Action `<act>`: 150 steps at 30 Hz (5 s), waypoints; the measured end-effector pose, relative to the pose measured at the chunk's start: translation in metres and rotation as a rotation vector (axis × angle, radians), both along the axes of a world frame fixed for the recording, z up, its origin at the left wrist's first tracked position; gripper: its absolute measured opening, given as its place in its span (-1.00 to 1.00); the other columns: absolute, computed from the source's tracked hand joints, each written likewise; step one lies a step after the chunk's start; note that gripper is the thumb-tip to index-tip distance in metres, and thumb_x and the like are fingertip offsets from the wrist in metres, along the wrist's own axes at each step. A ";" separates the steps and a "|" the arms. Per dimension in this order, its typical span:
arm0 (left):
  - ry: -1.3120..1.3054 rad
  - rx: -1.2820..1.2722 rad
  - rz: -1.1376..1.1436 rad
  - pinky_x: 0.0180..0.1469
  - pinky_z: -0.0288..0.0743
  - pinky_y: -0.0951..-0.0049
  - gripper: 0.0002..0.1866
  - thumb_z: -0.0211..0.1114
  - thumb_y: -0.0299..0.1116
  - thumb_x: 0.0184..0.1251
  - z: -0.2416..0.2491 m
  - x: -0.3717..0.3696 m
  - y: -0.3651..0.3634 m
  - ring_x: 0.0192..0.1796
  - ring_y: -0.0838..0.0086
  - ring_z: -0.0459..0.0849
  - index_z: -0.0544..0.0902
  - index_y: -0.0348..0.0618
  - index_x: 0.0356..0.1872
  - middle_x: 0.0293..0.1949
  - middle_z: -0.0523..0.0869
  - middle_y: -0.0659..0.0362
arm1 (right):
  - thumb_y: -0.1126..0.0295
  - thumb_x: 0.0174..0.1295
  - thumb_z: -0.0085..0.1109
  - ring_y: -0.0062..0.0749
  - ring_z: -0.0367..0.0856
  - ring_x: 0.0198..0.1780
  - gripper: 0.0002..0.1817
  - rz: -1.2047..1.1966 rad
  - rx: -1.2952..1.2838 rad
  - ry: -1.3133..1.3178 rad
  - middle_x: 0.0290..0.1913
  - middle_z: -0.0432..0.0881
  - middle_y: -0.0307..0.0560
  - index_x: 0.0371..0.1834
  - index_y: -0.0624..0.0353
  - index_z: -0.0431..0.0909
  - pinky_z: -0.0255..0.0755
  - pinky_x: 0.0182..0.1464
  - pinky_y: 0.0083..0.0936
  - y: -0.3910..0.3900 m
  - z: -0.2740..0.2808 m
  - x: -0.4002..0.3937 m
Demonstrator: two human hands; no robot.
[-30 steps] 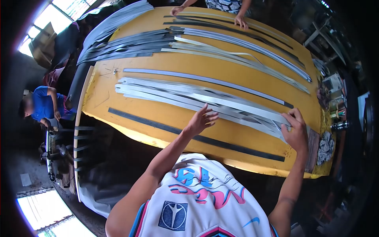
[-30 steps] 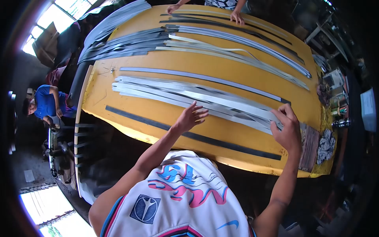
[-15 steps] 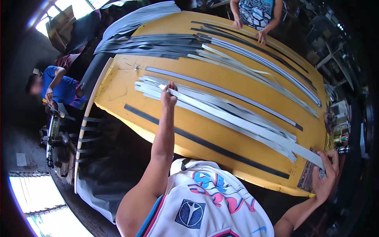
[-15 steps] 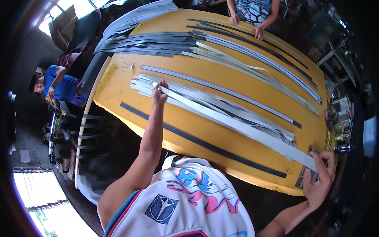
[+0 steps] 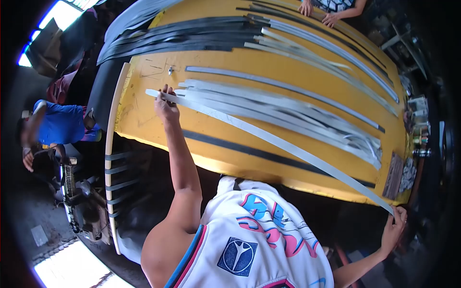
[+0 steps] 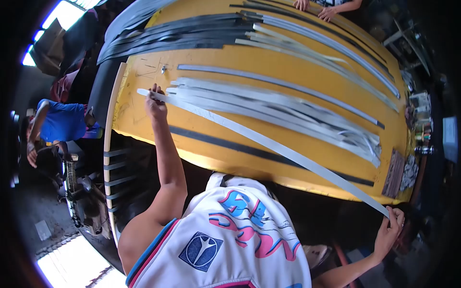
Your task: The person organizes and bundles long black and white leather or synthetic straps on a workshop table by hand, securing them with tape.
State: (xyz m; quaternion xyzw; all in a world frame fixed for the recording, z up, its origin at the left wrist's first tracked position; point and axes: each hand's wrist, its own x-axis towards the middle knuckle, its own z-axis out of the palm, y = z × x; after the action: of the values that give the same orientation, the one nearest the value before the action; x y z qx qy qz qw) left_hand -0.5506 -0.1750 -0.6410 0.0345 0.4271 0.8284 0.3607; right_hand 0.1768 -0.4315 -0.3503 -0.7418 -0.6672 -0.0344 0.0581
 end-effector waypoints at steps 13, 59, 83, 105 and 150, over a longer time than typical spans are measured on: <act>-0.447 0.588 -1.464 -0.10 0.49 0.32 -0.82 0.09 -0.39 0.34 0.182 0.268 -0.189 -0.28 0.29 0.62 0.60 -0.29 -0.25 -0.33 0.59 0.10 | 0.28 0.16 0.35 -0.01 0.63 0.19 -0.56 -1.006 -0.444 0.593 0.09 0.69 0.16 0.06 0.30 0.64 0.49 0.23 -0.31 -0.259 -0.275 0.015; 1.629 -0.323 -0.727 0.07 0.58 0.28 -0.78 0.23 -0.58 0.31 -0.026 -0.129 -0.194 0.01 0.14 0.72 0.69 -0.20 -0.06 -0.08 0.74 0.04 | 0.55 0.15 0.30 -0.33 0.76 -0.25 -0.78 0.275 -0.124 1.798 -0.22 0.73 0.01 -0.12 0.32 0.71 0.65 -0.10 -0.48 0.075 -0.191 -0.497; 1.763 -0.101 -0.990 0.15 0.47 0.18 -0.47 0.51 -0.29 0.10 -0.062 -0.178 -0.110 0.07 0.16 0.60 0.63 0.01 0.16 -0.01 0.65 0.09 | 0.24 0.20 0.43 -0.63 0.65 -0.50 -0.62 -0.039 -0.499 1.528 -0.37 0.72 -0.17 -0.08 0.34 0.71 0.33 -0.50 -0.73 0.130 -0.342 -0.617; 1.741 -0.070 -0.953 -0.07 0.47 0.34 -0.61 0.52 -0.35 0.11 -0.071 -0.176 -0.104 -0.22 0.41 0.54 0.76 0.21 0.01 -0.12 0.61 0.30 | 0.35 0.27 0.35 -0.61 0.69 -0.48 -0.69 -0.051 -0.464 1.491 -0.31 0.73 -0.13 -0.03 0.36 0.68 0.59 -0.40 -0.72 0.129 -0.354 -0.613; 1.422 -0.050 -0.902 0.08 0.50 0.24 -0.55 0.18 -0.74 0.03 -0.087 -0.167 -0.116 -0.01 0.14 0.65 0.62 -0.22 0.02 -0.07 0.68 0.03 | 0.35 0.29 0.32 -0.54 0.71 -0.48 -0.72 -0.085 -0.471 1.497 -0.34 0.71 -0.10 -0.09 0.38 0.65 0.62 -0.38 -0.62 0.131 -0.354 -0.616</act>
State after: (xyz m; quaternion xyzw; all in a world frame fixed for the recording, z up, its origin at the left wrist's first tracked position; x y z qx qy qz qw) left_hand -0.7176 -0.2906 -0.7275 0.7074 0.5162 0.3760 0.3030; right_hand -0.4392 -0.3006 -0.7040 -0.5853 -0.4115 0.6147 0.3321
